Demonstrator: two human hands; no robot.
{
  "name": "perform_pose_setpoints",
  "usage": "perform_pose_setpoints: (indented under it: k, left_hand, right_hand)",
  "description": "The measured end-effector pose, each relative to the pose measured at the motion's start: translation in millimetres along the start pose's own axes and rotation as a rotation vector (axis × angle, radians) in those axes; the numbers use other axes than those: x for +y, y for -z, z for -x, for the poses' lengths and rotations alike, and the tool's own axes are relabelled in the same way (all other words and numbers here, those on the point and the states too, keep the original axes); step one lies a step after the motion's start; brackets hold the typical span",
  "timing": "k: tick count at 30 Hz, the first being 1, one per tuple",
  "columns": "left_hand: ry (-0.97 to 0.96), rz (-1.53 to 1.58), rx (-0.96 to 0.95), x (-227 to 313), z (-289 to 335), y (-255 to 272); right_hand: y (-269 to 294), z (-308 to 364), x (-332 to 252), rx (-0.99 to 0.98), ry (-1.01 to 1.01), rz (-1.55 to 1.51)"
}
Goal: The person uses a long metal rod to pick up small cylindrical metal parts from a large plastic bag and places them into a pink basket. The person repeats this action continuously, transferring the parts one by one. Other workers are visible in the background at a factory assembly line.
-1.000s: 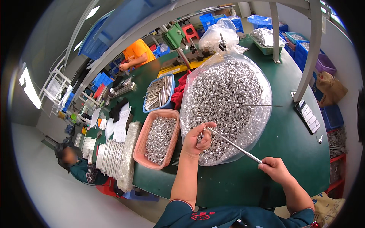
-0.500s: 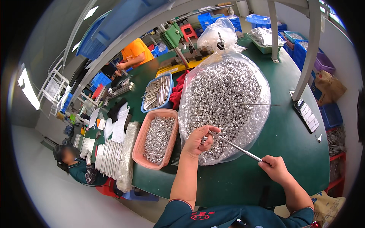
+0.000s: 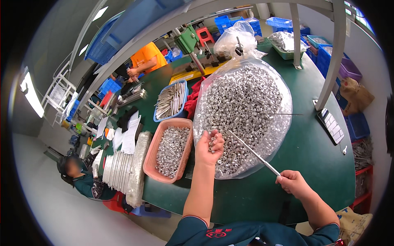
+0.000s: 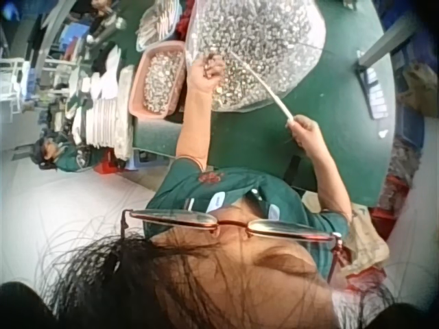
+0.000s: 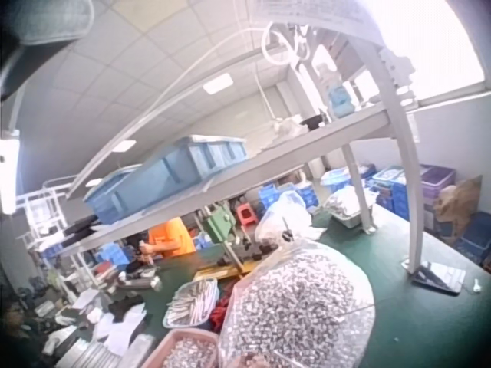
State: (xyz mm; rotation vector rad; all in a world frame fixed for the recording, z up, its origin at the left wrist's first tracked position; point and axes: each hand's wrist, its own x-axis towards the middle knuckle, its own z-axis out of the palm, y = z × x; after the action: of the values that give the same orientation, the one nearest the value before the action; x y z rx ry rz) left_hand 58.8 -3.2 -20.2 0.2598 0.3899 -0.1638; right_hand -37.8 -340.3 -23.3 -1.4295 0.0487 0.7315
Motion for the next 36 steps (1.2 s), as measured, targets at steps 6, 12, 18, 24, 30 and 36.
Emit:
perform_pose_setpoints:
  k: [6, 12, 18, 24, 30, 36]
  left_hand:
    - [-0.237, 0.157, 0.137, -6.2, 4.3, -8.4]
    - [-0.093, 0.049, 0.01, -4.1, 8.1, -10.4]
    - [-0.084, -0.13, -0.033, 2.5, -7.3, 9.9]
    - [-0.014, 0.023, -0.133, 9.1, -14.5, 20.8]
    - [-0.05, -0.074, -0.06, 7.9, -14.3, 21.1]
    - [-0.125, -0.149, 0.046, -2.6, -6.5, 4.3]
  right_hand:
    - [0.7, 0.8, -0.2, -0.016, -0.019, 0.006]
    - [2.7, 0.4, 2.9, -0.018, -0.03, -0.017]
    - [0.9, 1.7, 1.7, -0.031, -0.013, 0.013]
    - [-2.4, 1.2, 3.7, -0.025, 0.011, 0.041]
    - [-2.6, 2.8, 2.1, -0.011, -0.02, 0.124]
    - [-1.8, 1.6, 3.3, -0.007, -0.016, 0.149]
